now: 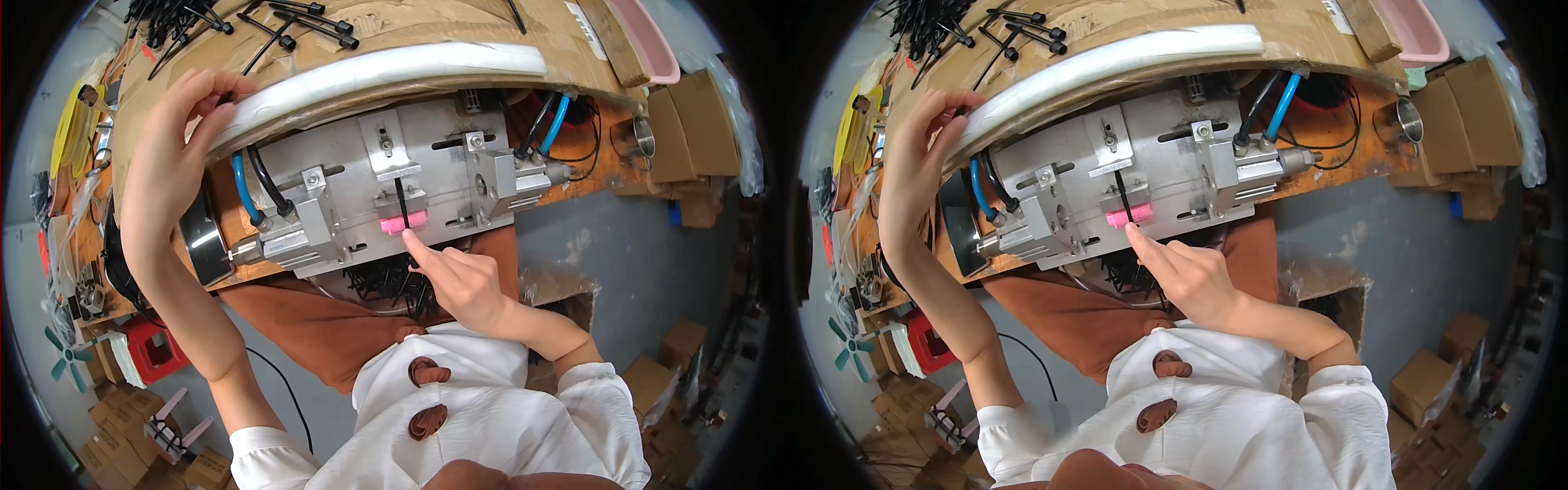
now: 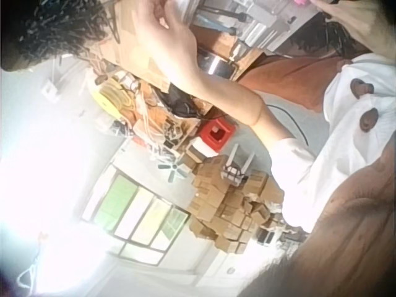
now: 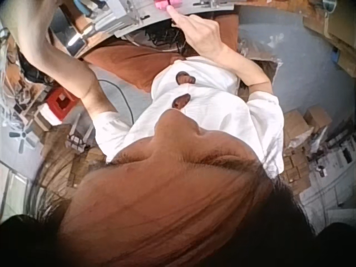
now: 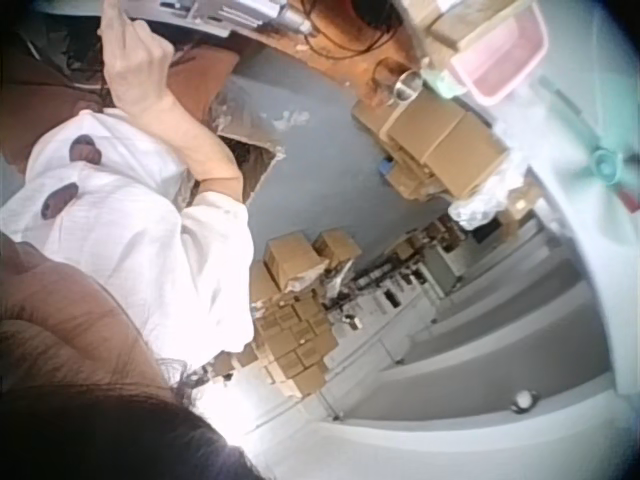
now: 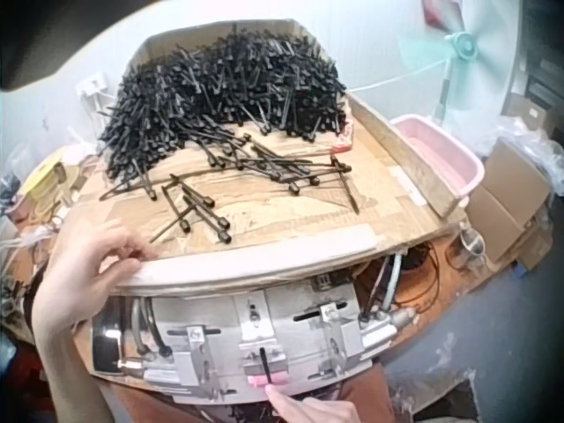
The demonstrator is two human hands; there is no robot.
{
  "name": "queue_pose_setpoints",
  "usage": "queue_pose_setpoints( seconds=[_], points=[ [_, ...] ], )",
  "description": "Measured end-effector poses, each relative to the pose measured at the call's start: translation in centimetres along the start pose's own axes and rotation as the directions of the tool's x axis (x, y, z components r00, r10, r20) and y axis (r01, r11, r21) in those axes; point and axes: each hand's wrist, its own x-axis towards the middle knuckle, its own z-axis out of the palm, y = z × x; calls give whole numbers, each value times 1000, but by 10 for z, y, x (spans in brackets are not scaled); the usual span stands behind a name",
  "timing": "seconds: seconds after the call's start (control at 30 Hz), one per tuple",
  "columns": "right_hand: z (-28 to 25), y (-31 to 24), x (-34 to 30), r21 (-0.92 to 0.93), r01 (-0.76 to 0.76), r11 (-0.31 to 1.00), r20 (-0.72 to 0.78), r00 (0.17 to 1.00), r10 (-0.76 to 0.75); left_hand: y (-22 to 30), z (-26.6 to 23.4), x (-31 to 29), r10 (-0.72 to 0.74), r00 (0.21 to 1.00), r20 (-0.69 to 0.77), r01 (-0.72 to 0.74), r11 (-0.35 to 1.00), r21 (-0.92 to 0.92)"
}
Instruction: The person picks up zip ties from a pile, inserts them one by one into a machine to be processed, and clears the finished ties into a basin. Finally, they empty the basin of processed ties into a plastic-lined box and resume the process.
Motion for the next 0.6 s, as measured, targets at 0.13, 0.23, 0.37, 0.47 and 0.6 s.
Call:
queue_pose_setpoints(
  seconds=[0.13, 0.23, 0.37, 0.47, 0.6],
  points=[
    [-18, 4, 3, -19, -23, 1000, 87, 996, 25, 22, 17, -21, 12, 991, -137, 0, 996, 89],
    [-53, 7, 54, -139, 169, 976, -6, 985, -172, 60, 51, -67, -51, 918, -393, 100, 989, 106],
    [-50, 31, 180, -452, 196, 870, -223, 920, -323, 88, 110, -115, 62, 972, -228, -16, 980, 198],
    [-66, 40, 233, -234, 11, 972, 271, 961, 54, 102, 153, -126, 5, 985, -173, 24, 986, 164],
    [-116, 23, 214, -31, 178, 983, 265, 950, -164, 105, 172, -121, 11, 997, -74, 5, 977, 215]
  ],
)
